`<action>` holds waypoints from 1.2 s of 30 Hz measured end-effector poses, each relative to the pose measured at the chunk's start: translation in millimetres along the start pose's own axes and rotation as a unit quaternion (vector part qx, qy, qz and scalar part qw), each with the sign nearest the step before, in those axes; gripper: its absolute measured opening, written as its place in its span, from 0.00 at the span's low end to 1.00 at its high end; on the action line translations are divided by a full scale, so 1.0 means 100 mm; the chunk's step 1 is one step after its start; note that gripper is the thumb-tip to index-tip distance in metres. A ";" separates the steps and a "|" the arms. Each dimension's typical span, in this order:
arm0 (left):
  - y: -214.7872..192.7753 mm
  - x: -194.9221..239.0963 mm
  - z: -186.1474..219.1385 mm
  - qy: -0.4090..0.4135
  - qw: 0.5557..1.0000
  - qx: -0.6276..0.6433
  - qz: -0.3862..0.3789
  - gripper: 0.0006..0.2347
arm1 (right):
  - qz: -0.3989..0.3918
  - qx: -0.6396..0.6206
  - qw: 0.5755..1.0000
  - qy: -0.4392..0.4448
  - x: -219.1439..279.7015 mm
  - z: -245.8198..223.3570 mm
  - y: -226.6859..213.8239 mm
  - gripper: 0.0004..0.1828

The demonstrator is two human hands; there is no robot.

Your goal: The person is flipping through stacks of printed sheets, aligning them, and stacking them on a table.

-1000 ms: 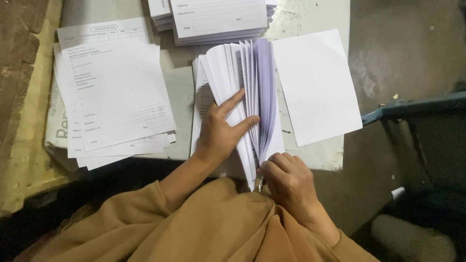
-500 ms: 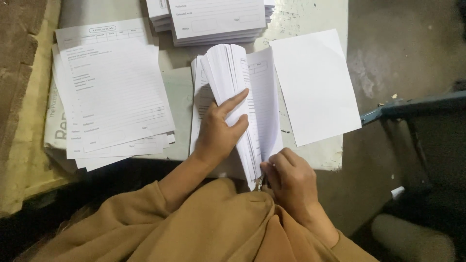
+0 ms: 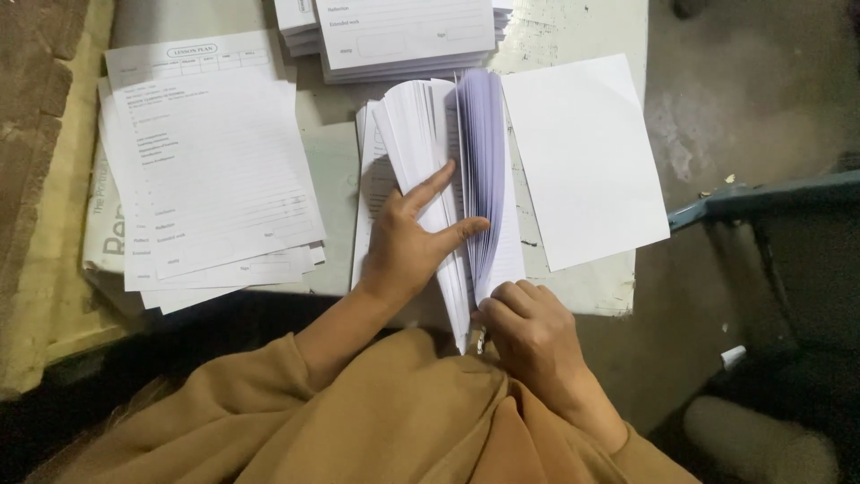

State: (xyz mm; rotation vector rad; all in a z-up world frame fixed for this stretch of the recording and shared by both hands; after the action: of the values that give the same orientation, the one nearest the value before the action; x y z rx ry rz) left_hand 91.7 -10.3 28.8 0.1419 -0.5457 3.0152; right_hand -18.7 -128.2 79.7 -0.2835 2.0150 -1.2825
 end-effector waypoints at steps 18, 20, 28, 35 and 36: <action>-0.01 0.04 -0.09 -0.010 1.000 0.023 -0.002 0.29 | -0.006 -0.022 1.000 0.018 0.05 0.07 0.04 0.11; 0.00 0.04 -0.09 -0.011 1.000 0.028 -0.002 0.30 | -0.004 -0.022 1.000 0.019 0.02 0.06 0.02 0.11; -0.05 0.08 0.01 -0.031 0.999 0.022 -0.010 0.30 | -0.005 -0.025 1.000 0.018 0.04 0.07 0.03 0.09; -0.06 0.07 0.05 -0.031 0.999 0.036 -0.015 0.27 | -0.001 -0.038 0.997 0.067 0.08 0.14 -0.03 0.13; -0.08 0.08 0.11 -0.035 0.999 0.031 -0.016 0.27 | -0.004 -0.050 0.994 0.101 0.11 0.19 -0.04 0.16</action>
State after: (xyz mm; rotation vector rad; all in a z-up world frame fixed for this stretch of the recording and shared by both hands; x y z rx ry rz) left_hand 85.5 -6.4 42.1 0.2585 -0.4495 3.0063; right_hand -14.4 -149.5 73.5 -0.2149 2.2542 -1.2597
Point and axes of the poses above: each hand's wrist, its own x-axis away from the middle knuckle, its own y-axis out of the palm, z = x × y, the point moved 9 cm from there along -x, towards the middle knuckle, and after that the axes turned 10 degrees about -y, right-handed, at the moved point
